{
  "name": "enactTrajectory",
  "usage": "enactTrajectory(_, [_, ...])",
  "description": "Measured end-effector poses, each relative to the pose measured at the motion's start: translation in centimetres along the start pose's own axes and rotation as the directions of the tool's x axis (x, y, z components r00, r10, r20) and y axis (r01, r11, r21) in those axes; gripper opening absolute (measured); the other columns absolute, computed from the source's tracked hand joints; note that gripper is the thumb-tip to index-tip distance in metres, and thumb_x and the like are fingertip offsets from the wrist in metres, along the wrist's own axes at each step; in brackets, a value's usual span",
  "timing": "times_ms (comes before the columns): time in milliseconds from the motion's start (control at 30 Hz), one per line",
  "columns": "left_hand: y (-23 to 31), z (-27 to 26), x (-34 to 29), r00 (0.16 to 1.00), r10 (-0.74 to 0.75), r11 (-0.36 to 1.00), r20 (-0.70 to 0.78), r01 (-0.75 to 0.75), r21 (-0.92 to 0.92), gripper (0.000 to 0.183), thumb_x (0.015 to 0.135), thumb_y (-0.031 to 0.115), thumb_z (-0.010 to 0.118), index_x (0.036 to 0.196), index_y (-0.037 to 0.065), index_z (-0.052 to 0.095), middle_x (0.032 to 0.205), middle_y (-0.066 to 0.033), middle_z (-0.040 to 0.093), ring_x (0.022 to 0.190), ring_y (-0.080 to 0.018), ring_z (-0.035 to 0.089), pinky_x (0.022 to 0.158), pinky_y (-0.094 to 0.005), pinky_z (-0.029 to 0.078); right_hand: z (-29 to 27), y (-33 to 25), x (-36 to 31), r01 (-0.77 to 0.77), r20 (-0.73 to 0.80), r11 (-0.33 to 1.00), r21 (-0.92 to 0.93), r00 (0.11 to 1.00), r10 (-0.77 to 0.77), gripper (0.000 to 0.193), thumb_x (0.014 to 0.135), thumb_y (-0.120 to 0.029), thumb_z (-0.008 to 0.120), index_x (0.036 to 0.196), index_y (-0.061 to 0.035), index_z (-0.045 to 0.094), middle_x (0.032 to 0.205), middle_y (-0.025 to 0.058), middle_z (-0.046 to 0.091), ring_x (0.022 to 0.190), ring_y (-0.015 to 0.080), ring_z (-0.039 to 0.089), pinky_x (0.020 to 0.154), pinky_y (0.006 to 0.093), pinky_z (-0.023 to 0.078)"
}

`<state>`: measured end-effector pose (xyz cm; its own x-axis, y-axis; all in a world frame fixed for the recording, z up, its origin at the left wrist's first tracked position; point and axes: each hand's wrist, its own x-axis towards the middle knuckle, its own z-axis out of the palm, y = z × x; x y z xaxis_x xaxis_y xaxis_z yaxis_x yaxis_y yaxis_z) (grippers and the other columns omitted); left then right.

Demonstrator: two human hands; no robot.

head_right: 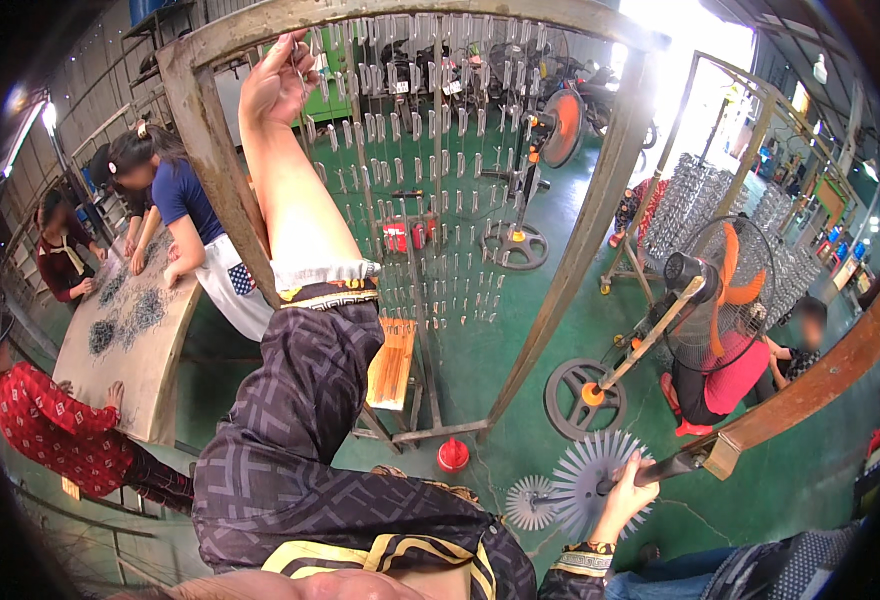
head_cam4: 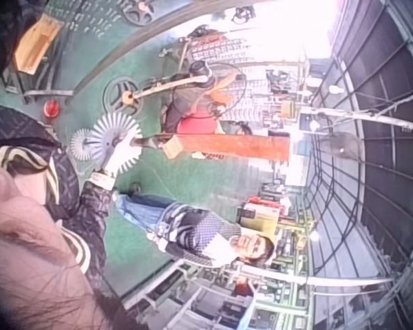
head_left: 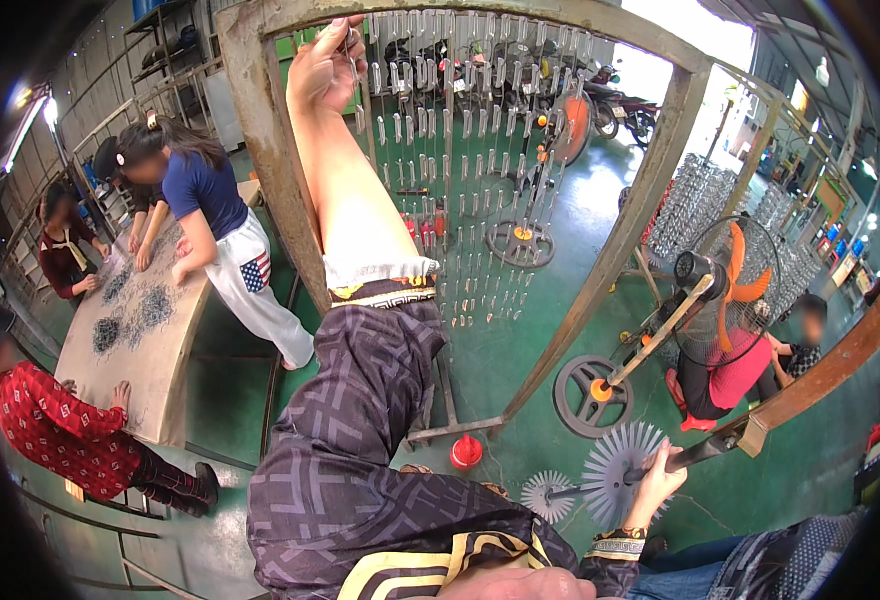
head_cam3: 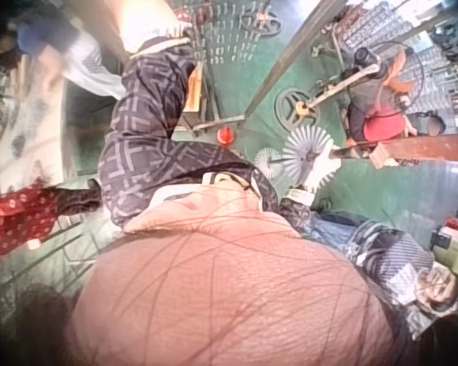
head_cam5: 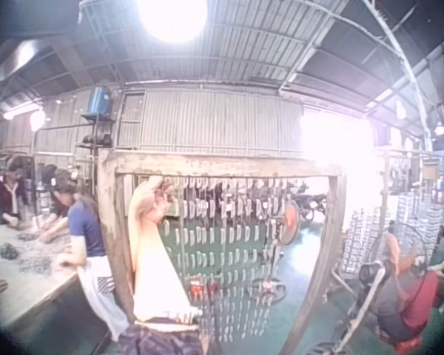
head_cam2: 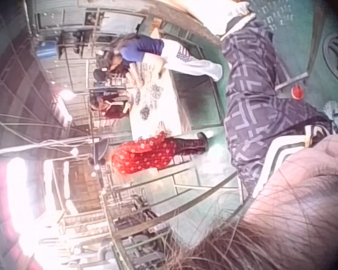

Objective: The person picks up a long rod with a white spiky wheel attached and walks to a work area. They then repeatedly attach small silver chains to the spokes of the wheel by hand.

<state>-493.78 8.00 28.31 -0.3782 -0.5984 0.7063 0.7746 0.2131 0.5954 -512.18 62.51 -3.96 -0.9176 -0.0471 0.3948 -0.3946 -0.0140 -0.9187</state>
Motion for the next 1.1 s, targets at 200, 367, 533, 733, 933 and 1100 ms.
enactTrajectory(200, [-1.0,0.9,0.0,0.976,0.147,0.988,-0.162,-0.137,0.072,0.029,0.088,0.018,0.056,0.108,-0.004,0.055,0.073,-0.0005,0.051,0.065,-0.0106,0.044,0.061,-0.0273,0.037,0.1,0.2,0.0,-0.032,-0.019,0.999,0.021,0.999,0.032,0.032,0.088,-0.008,0.054,0.059,-0.0053,0.041,0.047,-0.0001,0.041,0.042,0.0078,0.038,0.043,0.0236,0.034])
enactTrajectory(367, [-0.2,-1.7,0.5,0.994,0.102,0.990,-0.027,-0.104,-0.091,0.036,0.091,0.023,0.049,0.108,-0.008,0.054,0.077,-0.0035,0.053,0.067,-0.0132,0.044,0.063,-0.0290,0.037,0.6,-0.2,-0.1,-0.042,-0.010,0.997,0.063,0.999,0.042,0.033,0.089,-0.009,0.055,0.060,-0.0055,0.041,0.047,-0.0004,0.040,0.041,0.0078,0.038,0.043,0.0236,0.035])
enactTrajectory(533, [-1.3,-1.1,0.9,0.995,0.075,0.943,0.073,-0.047,-0.329,0.038,0.094,0.025,0.042,0.111,-0.008,0.051,0.076,-0.0038,0.049,0.069,-0.0155,0.039,0.066,-0.0301,0.035,0.4,0.3,-0.1,-0.032,-0.020,0.998,0.048,0.999,0.033,0.031,0.089,-0.009,0.055,0.061,-0.0058,0.040,0.048,-0.0009,0.038,0.041,0.0071,0.035,0.042,0.0231,0.035])
enactTrajectory(733, [-1.6,-1.4,1.1,0.958,0.008,0.942,0.287,0.088,-0.323,0.029,0.095,0.026,0.041,0.106,0.002,0.054,0.076,-0.0017,0.043,0.069,-0.0165,0.040,0.071,-0.0361,0.037,0.5,0.4,0.0,-0.036,-0.016,0.998,0.059,0.999,0.037,0.031,0.089,-0.009,0.054,0.062,-0.0066,0.040,0.048,-0.0006,0.038,0.041,0.0072,0.035,0.042,0.0232,0.035])
enactTrajectory(933, [-1.9,-0.9,1.5,0.982,0.036,0.978,0.184,0.003,-0.209,0.025,0.095,0.027,0.043,0.101,0.006,0.055,0.077,-0.0018,0.049,0.070,-0.0175,0.049,0.071,-0.0412,0.042,0.5,0.1,0.1,-0.030,-0.030,0.998,0.057,0.999,0.032,0.032,0.089,-0.010,0.054,0.061,-0.0065,0.039,0.048,-0.0005,0.038,0.041,0.0073,0.036,0.043,0.0234,0.036])
enactTrajectory(1100, [-1.8,-2.3,2.7,0.985,0.007,0.969,0.174,0.036,-0.245,0.021,0.092,0.026,0.047,0.095,0.007,0.056,0.078,-0.0019,0.054,0.069,-0.0180,0.051,0.068,-0.0424,0.044,0.5,0.2,0.1,-0.023,-0.035,0.999,0.046,0.999,0.024,0.032,0.090,-0.010,0.054,0.061,-0.0070,0.039,0.048,-0.0005,0.037,0.041,0.0073,0.035,0.042,0.0231,0.036])
